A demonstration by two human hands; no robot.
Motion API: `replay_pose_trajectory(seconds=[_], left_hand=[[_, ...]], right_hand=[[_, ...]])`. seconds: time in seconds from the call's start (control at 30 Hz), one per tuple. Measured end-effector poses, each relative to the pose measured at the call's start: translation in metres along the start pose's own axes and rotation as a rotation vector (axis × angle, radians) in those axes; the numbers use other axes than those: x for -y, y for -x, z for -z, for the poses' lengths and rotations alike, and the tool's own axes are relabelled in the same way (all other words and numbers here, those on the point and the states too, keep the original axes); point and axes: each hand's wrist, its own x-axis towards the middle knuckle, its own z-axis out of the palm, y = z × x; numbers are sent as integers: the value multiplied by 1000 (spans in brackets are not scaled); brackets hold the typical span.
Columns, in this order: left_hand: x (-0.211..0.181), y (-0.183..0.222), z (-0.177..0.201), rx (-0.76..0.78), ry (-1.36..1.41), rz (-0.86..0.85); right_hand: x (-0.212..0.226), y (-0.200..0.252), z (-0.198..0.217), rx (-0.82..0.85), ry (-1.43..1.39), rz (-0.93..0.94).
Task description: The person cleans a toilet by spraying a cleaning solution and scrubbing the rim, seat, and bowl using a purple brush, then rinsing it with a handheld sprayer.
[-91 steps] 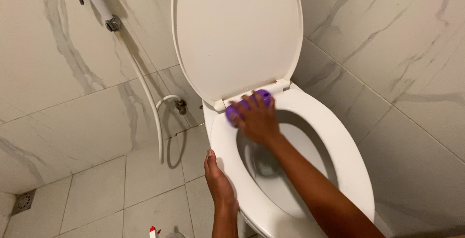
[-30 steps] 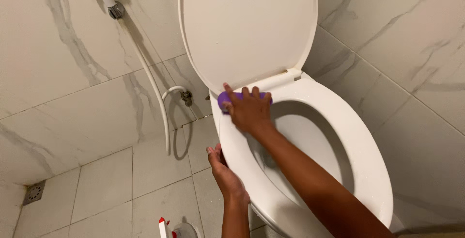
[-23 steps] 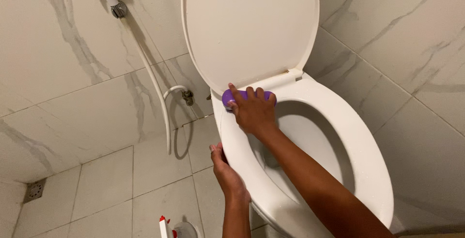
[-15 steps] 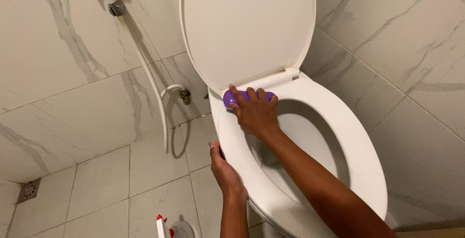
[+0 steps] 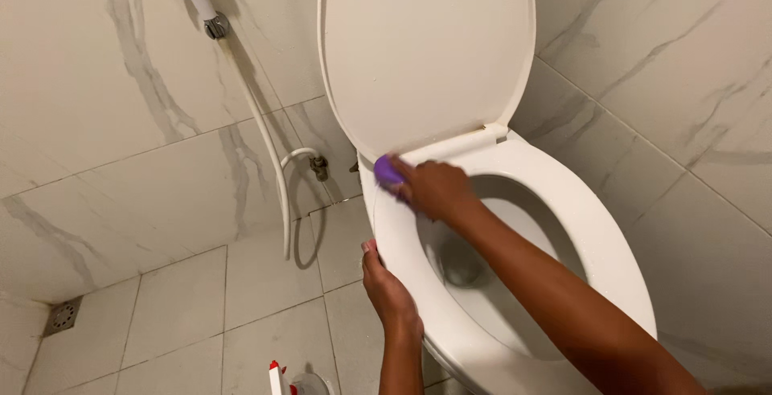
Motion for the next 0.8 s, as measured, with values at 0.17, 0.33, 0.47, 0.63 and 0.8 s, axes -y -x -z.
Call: replay_pose_trajectory(seconds=[0.17, 0.33, 0.47, 0.63, 0.8], left_hand=[[11, -13, 0, -19, 81, -7], [-7, 7, 1, -9, 52, 44], [3, -4, 1, -2, -30, 15], [-1, 0, 0, -8, 51, 12], [-5, 5, -1, -6, 42, 29]], right_hand=[[-11, -17, -42, -344, 223, 196], [-9, -4, -17, -245, 58, 12], [1, 7, -32, -344, 156, 196], [-11, -12, -35, -330, 107, 74], [-4, -7, -32, -95, -148, 136]])
